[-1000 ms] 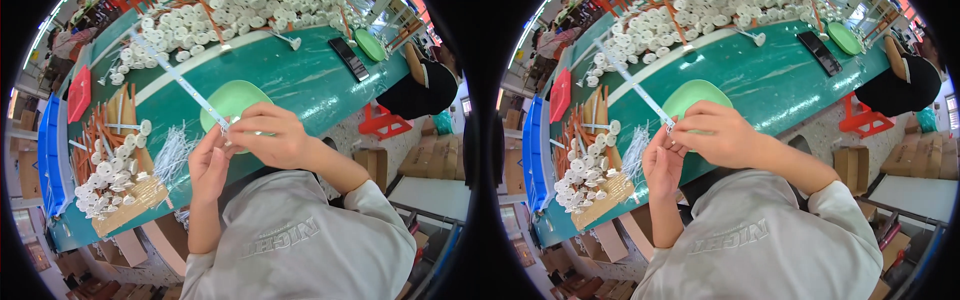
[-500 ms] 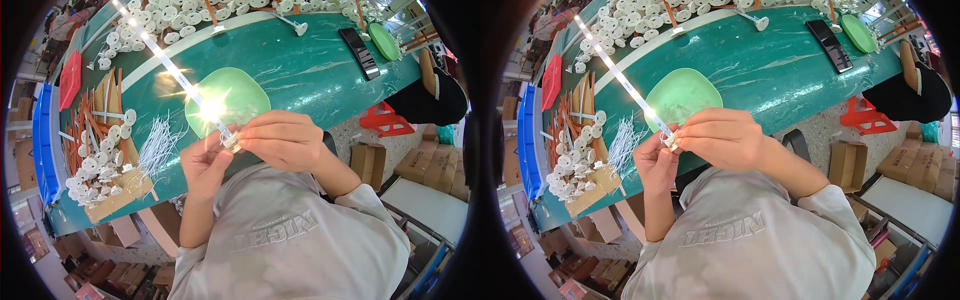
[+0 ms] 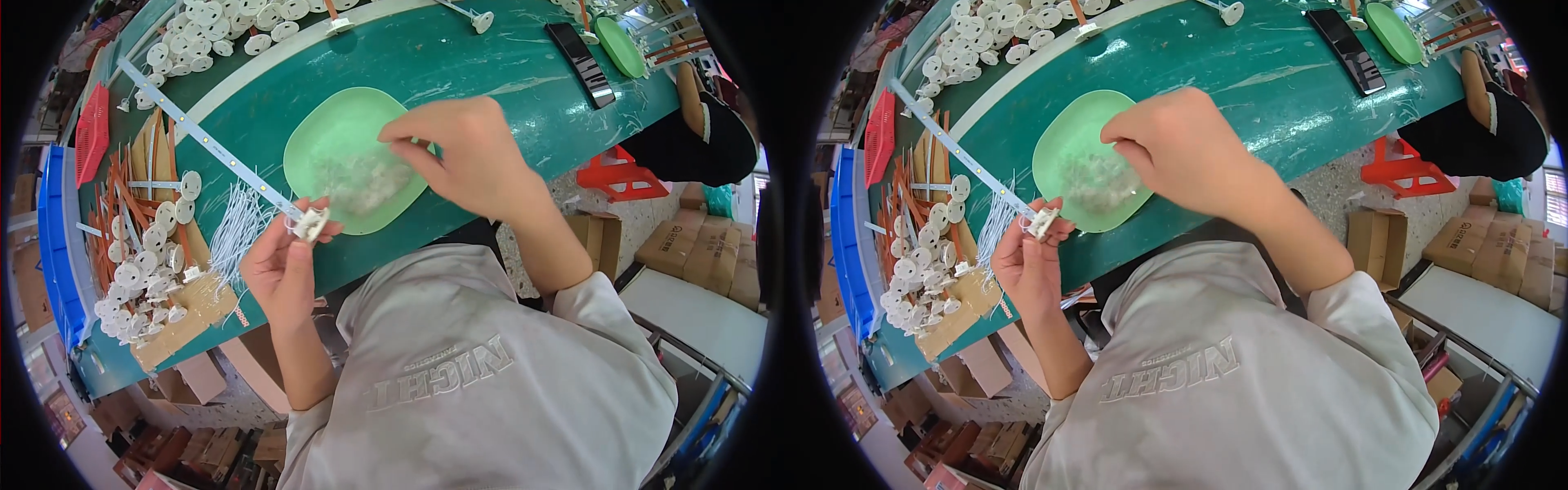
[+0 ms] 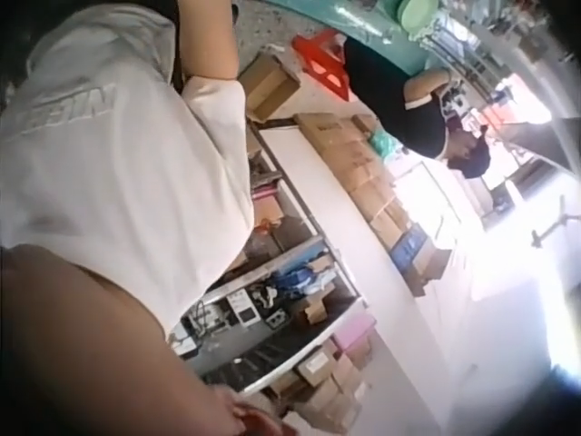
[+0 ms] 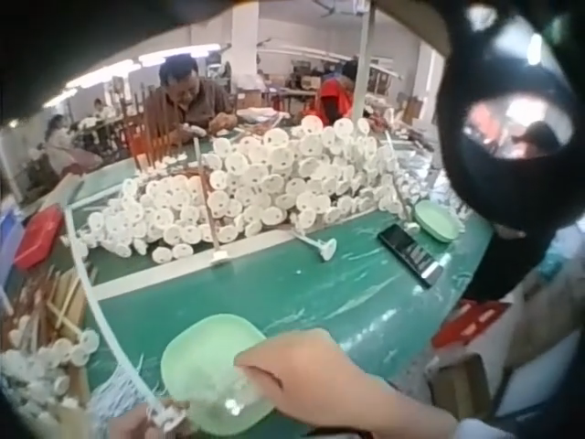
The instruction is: Assembling LED light strips by attaching them to plastic bases and securing them with small pins.
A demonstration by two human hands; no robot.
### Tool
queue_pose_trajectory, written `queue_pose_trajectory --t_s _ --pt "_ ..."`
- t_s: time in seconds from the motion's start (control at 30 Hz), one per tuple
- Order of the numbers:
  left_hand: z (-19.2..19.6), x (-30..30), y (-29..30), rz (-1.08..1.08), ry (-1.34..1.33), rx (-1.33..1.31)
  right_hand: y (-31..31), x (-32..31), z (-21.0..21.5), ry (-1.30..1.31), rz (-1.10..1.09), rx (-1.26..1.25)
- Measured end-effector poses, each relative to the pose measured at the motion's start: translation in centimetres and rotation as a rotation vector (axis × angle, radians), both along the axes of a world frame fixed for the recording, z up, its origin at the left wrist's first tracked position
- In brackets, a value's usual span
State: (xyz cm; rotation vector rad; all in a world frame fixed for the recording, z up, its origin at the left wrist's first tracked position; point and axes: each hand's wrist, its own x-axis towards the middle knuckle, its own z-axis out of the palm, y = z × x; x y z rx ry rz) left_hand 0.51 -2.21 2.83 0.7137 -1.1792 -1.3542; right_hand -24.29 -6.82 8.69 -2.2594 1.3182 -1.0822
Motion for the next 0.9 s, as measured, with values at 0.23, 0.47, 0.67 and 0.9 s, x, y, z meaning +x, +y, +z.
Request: queue_pose_trajectory --t_s 0.23,0.47,0.67,0.9 --pt "0.4 -0.4 0.6 -0.029 0.013 0.040 -1.8 2.1 -0.9 0.391 0.161 0.219" --pt "0.1 -0.5 0.7 -0.065 0.011 0.058 -2.7 3.3 -1.0 0.501 0.134 0.297" --pt "0.5 -0.6 0.4 -0.041 0.013 0.077 -2.5 2.1 -1.4 0.315 0.180 0.247" --pt "1.7 -1.8 -0.5 0.034 0.122 0.118 -0.9 1.2 -0.8 -0.146 0.091 0.307"
